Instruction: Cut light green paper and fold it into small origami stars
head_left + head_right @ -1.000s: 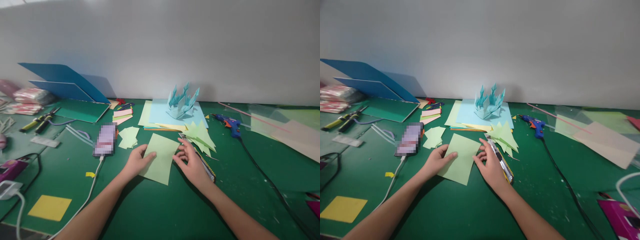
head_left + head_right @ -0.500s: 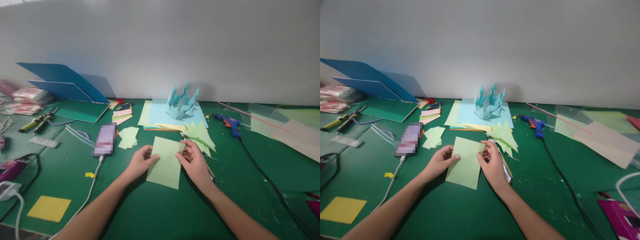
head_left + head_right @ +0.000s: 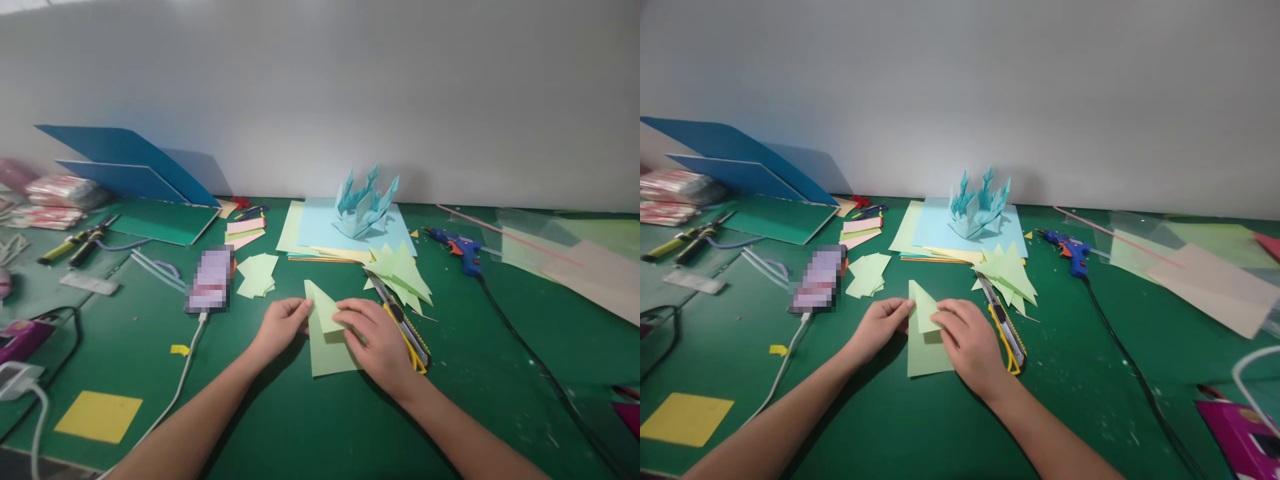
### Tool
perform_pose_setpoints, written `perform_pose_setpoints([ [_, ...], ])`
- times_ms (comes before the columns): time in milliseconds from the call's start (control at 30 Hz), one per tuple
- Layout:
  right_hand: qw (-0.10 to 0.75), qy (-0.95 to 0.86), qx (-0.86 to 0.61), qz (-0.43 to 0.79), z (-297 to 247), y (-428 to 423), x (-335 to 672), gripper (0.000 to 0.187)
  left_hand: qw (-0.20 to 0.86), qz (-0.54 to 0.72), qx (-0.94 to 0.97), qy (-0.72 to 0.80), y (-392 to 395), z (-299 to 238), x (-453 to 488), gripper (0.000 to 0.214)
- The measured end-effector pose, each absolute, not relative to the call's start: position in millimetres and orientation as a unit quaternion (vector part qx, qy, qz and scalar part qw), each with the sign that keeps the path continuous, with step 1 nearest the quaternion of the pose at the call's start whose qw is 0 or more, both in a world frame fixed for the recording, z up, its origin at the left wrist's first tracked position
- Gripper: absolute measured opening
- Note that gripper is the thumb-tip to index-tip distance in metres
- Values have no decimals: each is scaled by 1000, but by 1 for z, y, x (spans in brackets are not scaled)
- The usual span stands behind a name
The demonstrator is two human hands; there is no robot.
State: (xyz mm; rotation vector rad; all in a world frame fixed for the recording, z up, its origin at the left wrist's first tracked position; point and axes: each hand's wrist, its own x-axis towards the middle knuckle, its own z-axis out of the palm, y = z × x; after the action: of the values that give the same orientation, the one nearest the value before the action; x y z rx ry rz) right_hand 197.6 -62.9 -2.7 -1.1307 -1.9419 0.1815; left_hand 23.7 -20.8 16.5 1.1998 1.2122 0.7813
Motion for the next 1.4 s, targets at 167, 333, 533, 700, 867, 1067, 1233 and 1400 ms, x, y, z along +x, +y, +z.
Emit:
perform_pose_setpoints([
  [167, 387, -818, -420, 70, -6, -64, 197, 25, 608, 341, 502, 513, -20, 16, 23, 50],
  [333, 392, -811, -408, 145, -3, -63, 198, 16, 608, 345, 497, 514, -19, 12, 21, 43],
  [533, 480, -612, -482, 404, -2, -57, 198, 28, 628, 332, 503, 492, -20, 12, 20, 37],
  [700, 371, -585, -498, 523, -1, -54, 197, 32, 637, 296, 551, 451, -23, 14, 19, 33],
  [867, 333, -602, -544, 480, -1, -53, 195, 32, 652, 296, 524, 461, -22, 15, 20, 30],
  [1067, 326, -602, -570, 455, 0, -52, 193, 30, 660, 322, 498, 461, -21, 13, 22, 27],
  [1233, 336, -597, -583, 436, 1, -51, 192, 36, 674, 330, 474, 460, -21, 11, 21, 31],
  [1400, 340, -586, -583, 448, -2, -51, 192, 37, 683, 335, 464, 454, -20, 8, 21, 33],
])
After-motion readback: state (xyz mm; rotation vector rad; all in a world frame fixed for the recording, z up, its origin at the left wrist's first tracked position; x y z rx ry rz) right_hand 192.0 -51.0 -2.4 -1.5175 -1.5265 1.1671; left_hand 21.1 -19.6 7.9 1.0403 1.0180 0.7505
